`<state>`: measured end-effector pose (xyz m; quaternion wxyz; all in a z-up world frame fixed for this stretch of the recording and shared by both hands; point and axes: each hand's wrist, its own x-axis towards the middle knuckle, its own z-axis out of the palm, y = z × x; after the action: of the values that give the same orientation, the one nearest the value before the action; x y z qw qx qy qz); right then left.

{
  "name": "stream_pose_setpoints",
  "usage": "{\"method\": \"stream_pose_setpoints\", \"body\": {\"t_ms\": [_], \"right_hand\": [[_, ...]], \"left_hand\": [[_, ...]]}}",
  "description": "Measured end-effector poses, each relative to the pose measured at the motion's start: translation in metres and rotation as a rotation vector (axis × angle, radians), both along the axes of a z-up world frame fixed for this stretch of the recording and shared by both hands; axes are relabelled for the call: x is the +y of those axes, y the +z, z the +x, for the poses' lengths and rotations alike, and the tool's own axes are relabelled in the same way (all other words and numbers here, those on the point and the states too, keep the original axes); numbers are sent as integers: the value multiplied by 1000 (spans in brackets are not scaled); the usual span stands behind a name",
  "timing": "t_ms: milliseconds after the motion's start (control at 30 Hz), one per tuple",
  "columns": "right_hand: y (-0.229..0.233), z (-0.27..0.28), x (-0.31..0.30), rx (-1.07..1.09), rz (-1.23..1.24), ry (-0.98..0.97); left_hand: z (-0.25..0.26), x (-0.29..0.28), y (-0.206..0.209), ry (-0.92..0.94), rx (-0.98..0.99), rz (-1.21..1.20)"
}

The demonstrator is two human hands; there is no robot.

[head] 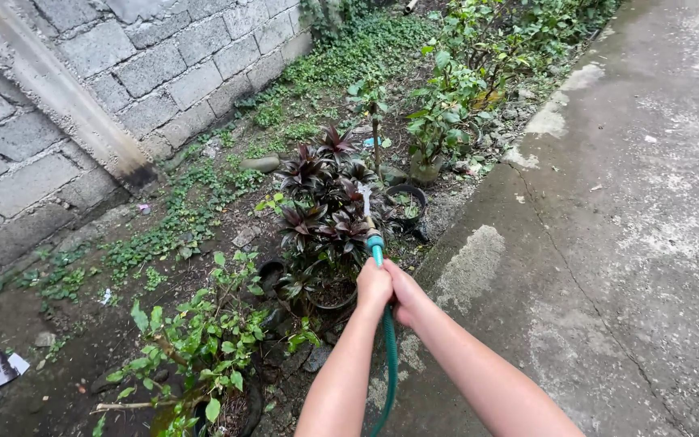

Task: Watering various potted and ground plants in a garden using a garden hose

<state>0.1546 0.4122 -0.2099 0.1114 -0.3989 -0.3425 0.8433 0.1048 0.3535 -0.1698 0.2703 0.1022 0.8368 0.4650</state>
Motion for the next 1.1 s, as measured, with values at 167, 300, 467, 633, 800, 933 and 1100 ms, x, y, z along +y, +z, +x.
{"method": "stream_pose_setpoints", "body": {"t_ms": [167,300,467,633,800,933,1100], "right_hand": [[-24,22,25,-83,-16,-6],[-36,25,50,-203,56,73],[-60,21,84,-272,61,126],[-54,15,134,-327,91,187],[6,26,149,-412,8,201],[18,18,174,-454,28,296],[24,12,203,-518,77,414]], "left_hand": [[27,23,-31,49,-38,17],[38,51,-50,92,-52,41],[40,86,-74,122,-54,88],[32,145,-92,152,-63,168],[32,183,-110,234,-112,231],[27,210,-117,280,-137,232],[19,236,-133,376,-159,256]]}}
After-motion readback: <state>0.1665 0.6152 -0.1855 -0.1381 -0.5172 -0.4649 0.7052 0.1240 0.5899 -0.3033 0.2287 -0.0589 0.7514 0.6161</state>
